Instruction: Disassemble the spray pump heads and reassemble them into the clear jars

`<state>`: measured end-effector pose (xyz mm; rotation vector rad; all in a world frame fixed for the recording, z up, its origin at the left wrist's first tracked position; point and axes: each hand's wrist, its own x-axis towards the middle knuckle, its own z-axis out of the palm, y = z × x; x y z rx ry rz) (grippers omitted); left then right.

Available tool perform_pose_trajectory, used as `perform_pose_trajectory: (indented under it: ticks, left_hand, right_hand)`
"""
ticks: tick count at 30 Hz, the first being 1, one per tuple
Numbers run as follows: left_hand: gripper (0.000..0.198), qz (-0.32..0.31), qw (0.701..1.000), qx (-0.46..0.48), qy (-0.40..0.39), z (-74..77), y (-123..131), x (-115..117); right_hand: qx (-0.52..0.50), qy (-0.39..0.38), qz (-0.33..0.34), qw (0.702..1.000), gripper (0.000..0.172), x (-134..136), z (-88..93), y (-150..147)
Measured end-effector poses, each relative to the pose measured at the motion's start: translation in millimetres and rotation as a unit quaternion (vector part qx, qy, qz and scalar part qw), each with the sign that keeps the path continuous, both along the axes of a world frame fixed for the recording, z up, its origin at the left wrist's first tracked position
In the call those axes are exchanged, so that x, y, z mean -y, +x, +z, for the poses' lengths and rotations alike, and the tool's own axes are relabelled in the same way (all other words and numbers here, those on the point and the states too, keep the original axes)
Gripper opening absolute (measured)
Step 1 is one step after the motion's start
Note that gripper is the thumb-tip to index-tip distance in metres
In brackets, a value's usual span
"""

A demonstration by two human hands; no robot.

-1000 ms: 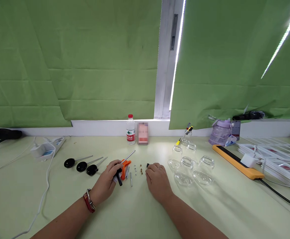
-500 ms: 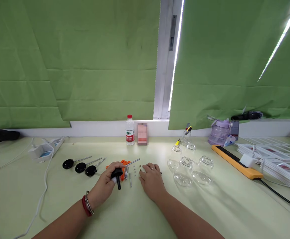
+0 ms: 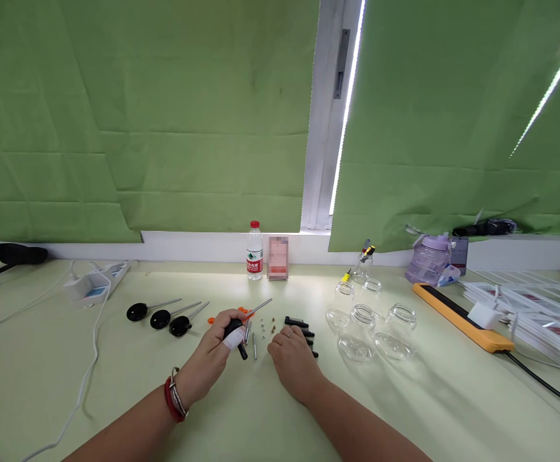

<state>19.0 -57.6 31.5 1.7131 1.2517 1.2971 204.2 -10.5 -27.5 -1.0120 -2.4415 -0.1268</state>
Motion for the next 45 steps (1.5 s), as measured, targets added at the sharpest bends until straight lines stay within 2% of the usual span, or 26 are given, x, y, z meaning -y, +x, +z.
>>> perform_pose_trajectory:
  ticks: [3, 6, 8, 11, 14, 17, 20, 23, 26, 30, 33, 45]
  left_hand:
    - [0.020, 0.011, 1.000, -0.012, -0.016, 12.5, 13, 5]
    - [0.022, 0.017, 0.998, 0.014, -0.062, 21.9, 24, 12]
    - [0.019, 0.015, 0.996, 0.039, -0.083, 22.2, 26, 17]
    - [0.016, -0.002, 0.994, 0.058, -0.097, 12.5, 20, 19]
    - [0.019, 0.000, 0.990, 0.077, -0.120, -1.6, 9, 17]
    - [0.039, -0.019, 0.987, 0.105, -0.117, -10.0, -1, 13]
    - [0.048, -0.042, 0.983, 0.119, -0.137, -13.3, -5, 10]
    - [0.036, -0.059, 0.988, 0.073, -0.126, -17.5, -7, 8]
    - [0.030, -0.089, 0.990, 0.016, -0.107, -22.6, -10, 7]
    - [0.033, -0.141, 0.969, 0.037, -0.201, -26.2, -11, 8]
    - [0.034, -0.165, 0.958, 0.055, -0.229, -26.6, -11, 8]
    - [0.028, -0.185, 0.951, 0.070, -0.236, -22.1, -12, 5]
  right_hand:
    - [0.012, 0.003, 0.010, 1.000, 0.024, 5, 1.9, 0]
    - [-0.014, -0.020, 0.014, 1.000, 0.021, 11, 3.5, 2]
    - [-0.065, -0.055, 0.007, 0.996, 0.020, 14, 5.0, 5]
    - [-0.176, -0.146, -0.016, 0.973, 0.019, 16, 10.4, 14]
    - [-0.289, -0.284, -0.053, 0.913, 0.012, 18, 19.6, 23]
    - [-0.388, -0.410, -0.083, 0.822, 0.010, 22, 27.9, 27]
    - [-0.464, -0.467, -0.077, 0.748, 0.016, 27, 29.3, 25]
    - [-0.506, -0.484, -0.062, 0.711, 0.024, 31, 24.0, 22]
    - [-0.512, -0.495, -0.053, 0.700, 0.027, 34, 18.1, 21]
    - [-0.518, -0.505, -0.049, 0.689, 0.026, 35, 14.7, 22]
    - [-0.517, -0.501, -0.053, 0.692, 0.028, 33, 13.3, 24]
    - [-0.516, -0.504, -0.044, 0.691, 0.028, 28, 5.6, 31]
